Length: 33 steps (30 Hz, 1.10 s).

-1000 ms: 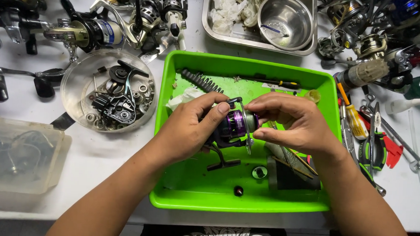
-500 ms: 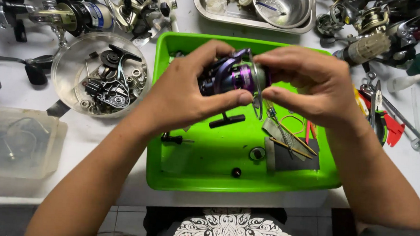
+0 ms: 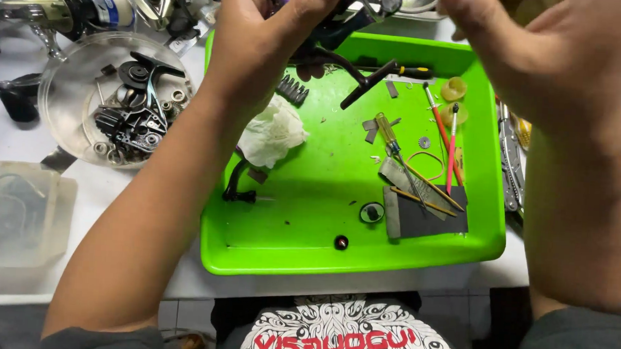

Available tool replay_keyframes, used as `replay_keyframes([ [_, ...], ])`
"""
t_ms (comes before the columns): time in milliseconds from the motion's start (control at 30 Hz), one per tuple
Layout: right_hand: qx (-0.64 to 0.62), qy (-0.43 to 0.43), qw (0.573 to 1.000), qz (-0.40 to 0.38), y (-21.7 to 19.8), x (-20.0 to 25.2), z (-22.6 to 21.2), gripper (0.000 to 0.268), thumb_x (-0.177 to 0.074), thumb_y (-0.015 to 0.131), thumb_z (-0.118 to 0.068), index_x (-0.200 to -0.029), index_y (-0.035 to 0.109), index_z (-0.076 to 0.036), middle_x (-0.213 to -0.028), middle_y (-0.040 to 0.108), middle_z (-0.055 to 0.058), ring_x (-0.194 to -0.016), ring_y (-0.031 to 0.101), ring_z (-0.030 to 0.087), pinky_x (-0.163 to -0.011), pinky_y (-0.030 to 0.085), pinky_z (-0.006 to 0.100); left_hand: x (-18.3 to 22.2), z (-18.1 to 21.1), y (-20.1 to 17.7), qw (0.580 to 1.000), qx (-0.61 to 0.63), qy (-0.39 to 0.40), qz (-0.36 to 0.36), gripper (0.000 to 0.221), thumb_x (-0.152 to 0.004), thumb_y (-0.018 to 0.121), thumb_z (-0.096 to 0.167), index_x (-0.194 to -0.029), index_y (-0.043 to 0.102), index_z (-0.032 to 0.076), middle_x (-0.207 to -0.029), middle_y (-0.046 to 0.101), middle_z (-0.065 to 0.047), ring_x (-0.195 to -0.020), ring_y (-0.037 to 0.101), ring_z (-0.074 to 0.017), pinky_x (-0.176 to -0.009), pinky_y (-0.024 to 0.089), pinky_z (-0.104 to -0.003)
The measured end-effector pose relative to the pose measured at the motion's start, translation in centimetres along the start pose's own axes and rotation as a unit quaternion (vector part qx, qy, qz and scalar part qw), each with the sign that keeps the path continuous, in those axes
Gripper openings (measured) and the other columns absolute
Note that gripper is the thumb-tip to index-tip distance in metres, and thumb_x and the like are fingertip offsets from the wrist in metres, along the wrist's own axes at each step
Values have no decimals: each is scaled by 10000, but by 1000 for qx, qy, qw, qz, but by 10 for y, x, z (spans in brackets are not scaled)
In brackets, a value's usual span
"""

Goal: Disassembling, cleaning, and reassembling a fishing reel on a workbench.

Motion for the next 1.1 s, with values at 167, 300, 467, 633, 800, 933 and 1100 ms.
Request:
replay_keyframes([
  [167,94,31,984,-147,45,23,-3,251,-1016,787,-91,-1213,727,53,-1036,758,169,-804,699,182,-764,588,308,4,-28,-19,997,12,51,58,346,-900,733,393,-1047,586,116,-867,467,30,-757,463,-71,-531,530,-234],
  [300,126,90,966,-208,68,54,25,357,-930,778,-195,-1242,707,-38,-1068,766,113,-920,716,210,-895,556,382,4,-26,-21,996,5,77,37,391,-911,769,406,-1108,577,128,-917,496,36,-825,444,-74,-704,395,-214],
  [467,192,167,925,-281,97,77,43,361,-920,726,-312,-1236,690,-141,-1012,764,99,-862,714,301,-714,563,499,5,-32,-21,998,50,9,45,417,-897,726,365,-1161,522,115,-996,562,-31,-776,627,-136,-460,553,-279],
  [633,149,268,899,-313,102,75,45,503,-946,690,-207,-1429,579,-123,-913,764,109,-754,709,230,-805,620,438,2,-39,-32,993,84,44,72,391,-904,753,358,-1144,543,131,-988,578,-24,-814,603,-146,-557,542,-299],
  [800,116,248,921,-277,88,79,47,546,-852,667,-102,-1396,615,-85,-857,779,106,-736,719,239,-782,561,429,4,-36,-33,993,76,31,85,380,-921,717,400,-1132,516,157,-1002,567,-35,-804,638,-181,-469,563,-328],
  [933,161,292,903,-270,68,91,47,524,-859,699,-170,-1377,637,-123,-882,782,113,-754,735,227,-785,592,400,3,-34,-41,988,64,101,93,342,-991,678,343,-1210,537,123,-1103,595,-44,-970,616,-195,-772,538,-351],
  [1100,235,184,912,-280,80,92,36,419,-939,690,-332,-1288,701,-101,-1134,769,139,-970,742,293,-830,619,490,4,-33,-48,975,61,175,120,236,-989,676,295,-1082,535,131,-1011,542,-2,-939,499,-132,-891,453,-321],
])
Point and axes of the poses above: each hand's wrist, its own x-axis away from the middle knuckle, its own y-axis out of the palm, z = x × y, the point moved 8 cm from there along -x, towards the middle knuckle
